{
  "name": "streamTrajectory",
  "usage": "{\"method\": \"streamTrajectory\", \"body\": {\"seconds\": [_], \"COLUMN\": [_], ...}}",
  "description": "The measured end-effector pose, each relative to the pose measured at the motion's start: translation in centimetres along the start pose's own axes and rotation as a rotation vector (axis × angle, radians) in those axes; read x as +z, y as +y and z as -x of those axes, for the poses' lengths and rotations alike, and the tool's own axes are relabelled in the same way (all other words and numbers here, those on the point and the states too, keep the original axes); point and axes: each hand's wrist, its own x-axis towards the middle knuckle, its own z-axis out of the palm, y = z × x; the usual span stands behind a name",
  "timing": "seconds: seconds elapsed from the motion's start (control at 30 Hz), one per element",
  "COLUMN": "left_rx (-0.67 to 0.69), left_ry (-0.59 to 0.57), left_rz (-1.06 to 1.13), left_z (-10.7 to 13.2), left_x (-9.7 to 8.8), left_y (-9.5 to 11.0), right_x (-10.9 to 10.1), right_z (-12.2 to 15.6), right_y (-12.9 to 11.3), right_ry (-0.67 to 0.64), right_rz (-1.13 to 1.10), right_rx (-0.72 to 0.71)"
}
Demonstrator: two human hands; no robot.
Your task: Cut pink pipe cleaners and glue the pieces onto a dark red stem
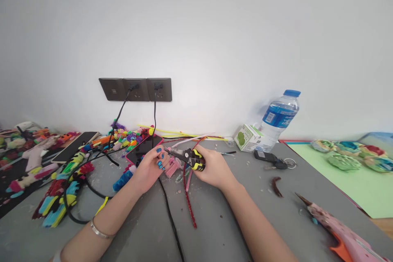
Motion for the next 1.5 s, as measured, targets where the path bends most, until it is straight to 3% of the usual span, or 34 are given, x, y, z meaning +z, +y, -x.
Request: {"method": "streamTrajectory", "body": {"seconds": [0.43,0.83,1.1,1.5], "left_rx": [0.111,0.099,0.122,0.253], "left_ry": [0.067,0.053,0.11,0.202], "left_rz": [-0.023,-0.099,-0.14,-0.4], "left_z": [-0.2,-0.1,0.0,0.0], "left_x": [-0.4,-0.6,-0.2,-0.8], "left_y": [-0.2,-0.4,-0.3,-0.6], "right_x": [0.2,0.0,-0.1,-0.1], "right_z": [0.0,-0.1,0.0,0.0], "right_y": [0.9,0.2,-0.2,-0.2], "right_ry": [0.083,0.017,-0.003,-0.01], "right_rz": [-0.037,-0.02,-0.068,-0.072], "right_rx": [-0.04,-0.026,-0.005,-0.011]}}
